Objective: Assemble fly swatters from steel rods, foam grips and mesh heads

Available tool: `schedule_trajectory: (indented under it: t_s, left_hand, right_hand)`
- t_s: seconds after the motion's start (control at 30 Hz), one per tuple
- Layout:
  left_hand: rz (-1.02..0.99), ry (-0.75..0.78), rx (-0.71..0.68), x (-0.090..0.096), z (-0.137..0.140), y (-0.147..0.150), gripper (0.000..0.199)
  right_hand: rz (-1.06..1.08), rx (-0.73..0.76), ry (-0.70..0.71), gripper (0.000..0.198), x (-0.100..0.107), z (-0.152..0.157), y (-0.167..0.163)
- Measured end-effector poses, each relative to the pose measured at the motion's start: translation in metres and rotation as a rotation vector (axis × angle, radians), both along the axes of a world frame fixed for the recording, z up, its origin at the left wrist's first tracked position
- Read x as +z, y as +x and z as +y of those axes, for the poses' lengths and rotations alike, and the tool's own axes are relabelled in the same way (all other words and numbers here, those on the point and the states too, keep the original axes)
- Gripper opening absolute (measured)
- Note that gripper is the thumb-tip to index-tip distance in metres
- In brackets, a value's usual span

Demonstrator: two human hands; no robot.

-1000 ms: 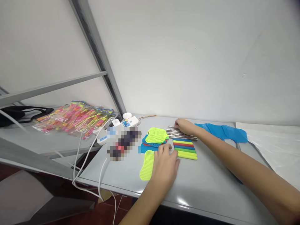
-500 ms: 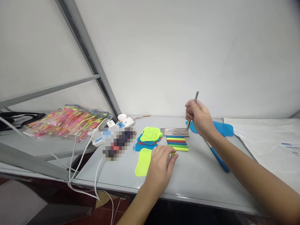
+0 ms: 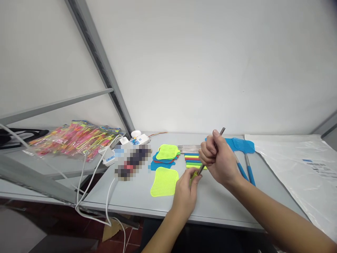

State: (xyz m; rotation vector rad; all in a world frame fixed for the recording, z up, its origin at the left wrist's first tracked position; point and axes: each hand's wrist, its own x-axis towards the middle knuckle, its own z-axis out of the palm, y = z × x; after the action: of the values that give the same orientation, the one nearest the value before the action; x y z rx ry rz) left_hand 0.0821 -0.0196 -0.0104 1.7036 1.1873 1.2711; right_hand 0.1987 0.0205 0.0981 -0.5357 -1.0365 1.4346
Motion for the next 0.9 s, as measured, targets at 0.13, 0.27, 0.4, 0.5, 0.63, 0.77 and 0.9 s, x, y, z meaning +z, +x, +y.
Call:
schedule_trajectory:
  t_s: [0.13,0.27,0.4,0.5,0.63,0.77,0.9]
  left_hand:
    - [-0.012,-0.008,0.001,-0.001,0.002,-0.001,0.017]
    - [0.004,-0.021,0.008,-0.002,0.003,-0.002,0.018]
    - [0.022,-0.030,-0.007,-0.001,0.003,-0.003,0.020]
    - [0.027,-0.025,-0.021,0.000,0.003,-0.003,0.021]
    - [0.033,-0.004,-0.029,-0.001,0.002,-0.003,0.021]
    - [0.039,0.047,-0.040,0.002,-0.003,-0.002,0.020]
    - [0.052,0.120,-0.084,0.012,-0.010,-0.003,0.020]
  right_hand:
    - [-0.023,0.018,0.030,0.051,-0.003,0.004,-0.007]
    - [-0.057,0.060,0.055,0.051,-0.003,0.003,-0.009]
    - [-0.097,0.065,0.081,0.050,-0.003,0.001,-0.009]
    - [-0.109,0.084,0.072,0.050,-0.003,0.003,-0.009]
    - [-0.106,0.082,0.050,0.050,-0.002,0.004,-0.007]
    - [-0.089,0.103,0.061,0.049,0.004,-0.003,-0.003]
    - [-0.103,0.144,0.074,0.047,0.010,-0.017,0.000]
